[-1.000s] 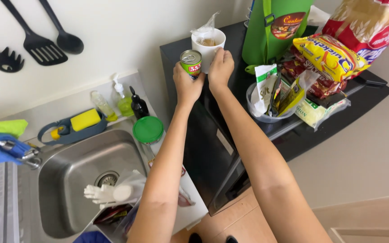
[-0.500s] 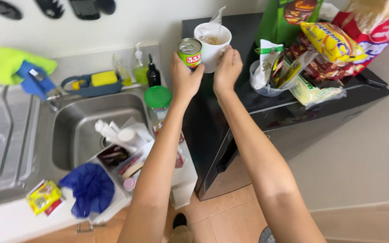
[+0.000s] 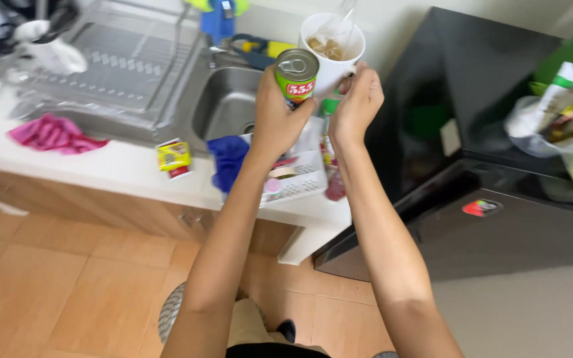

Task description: The person organizes a kitchen counter by moving a white organizer, wiping the surface with a pink cloth, and arranging various food items including instant noodles, bread, and a green thermos. They also handle a mug and a can, placing them on the counter.

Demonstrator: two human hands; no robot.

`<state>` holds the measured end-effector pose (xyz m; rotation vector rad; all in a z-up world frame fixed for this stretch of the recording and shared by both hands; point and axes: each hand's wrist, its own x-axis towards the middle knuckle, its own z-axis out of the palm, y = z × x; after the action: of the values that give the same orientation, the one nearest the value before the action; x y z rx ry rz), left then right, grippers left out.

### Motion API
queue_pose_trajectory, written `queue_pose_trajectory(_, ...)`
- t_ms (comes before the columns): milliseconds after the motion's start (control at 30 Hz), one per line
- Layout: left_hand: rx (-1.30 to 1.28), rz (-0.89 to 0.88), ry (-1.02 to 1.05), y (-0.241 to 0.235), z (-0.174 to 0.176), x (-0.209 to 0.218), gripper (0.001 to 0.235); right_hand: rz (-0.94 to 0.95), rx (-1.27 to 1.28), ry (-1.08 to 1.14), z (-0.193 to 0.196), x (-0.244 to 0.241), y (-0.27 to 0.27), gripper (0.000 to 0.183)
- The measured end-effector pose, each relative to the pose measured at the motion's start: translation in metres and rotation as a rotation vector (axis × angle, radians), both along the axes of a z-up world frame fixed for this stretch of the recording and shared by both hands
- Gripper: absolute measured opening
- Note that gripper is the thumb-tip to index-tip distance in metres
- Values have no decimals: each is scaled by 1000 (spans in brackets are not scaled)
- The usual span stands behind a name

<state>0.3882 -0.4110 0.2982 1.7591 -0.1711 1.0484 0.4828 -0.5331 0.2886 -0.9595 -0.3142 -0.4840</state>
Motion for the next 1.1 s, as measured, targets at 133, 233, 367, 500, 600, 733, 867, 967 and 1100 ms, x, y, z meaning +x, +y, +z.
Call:
queue_pose_trajectory(133, -53, 89, 34, 84, -10, -65, 56, 102, 12, -22, -35, -20, 92, 36)
queue_pose_trajectory(233, -93, 152, 78, 156, -31, -103, 52, 182, 18, -10, -59, -46, 163, 36)
queue_pose_trajectory(367, -106, 240, 172, 261, -94, -139, 61, 341, 200, 201, -108, -77, 250, 21)
queue_pose_trajectory(500, -184, 264, 298, 346, -163, -157, 62, 375, 268, 395, -162, -112, 308, 13)
queue_pose_trajectory(600, -181, 264, 360, 385, -203, -153, 55, 344, 245, 399, -234, -110, 337, 17)
queue_pose_trajectory(733, -331, 132, 329, 413, -239, -134, 51, 340, 245, 469, -284, -114, 361, 19)
queue_pose_trajectory(867, -305, 238, 411, 423, -255, -118, 51, 324, 151, 464, -302, -117, 376, 24)
queue_pose_trajectory(967, -313, 247, 410, 432, -271, -107, 52, 308, 113, 480, -324, -112, 386, 26)
queue_pose_trajectory(1100, -359, 265, 368, 430, -275, -100, 54, 262, 62, 401, -365, -104, 385, 36)
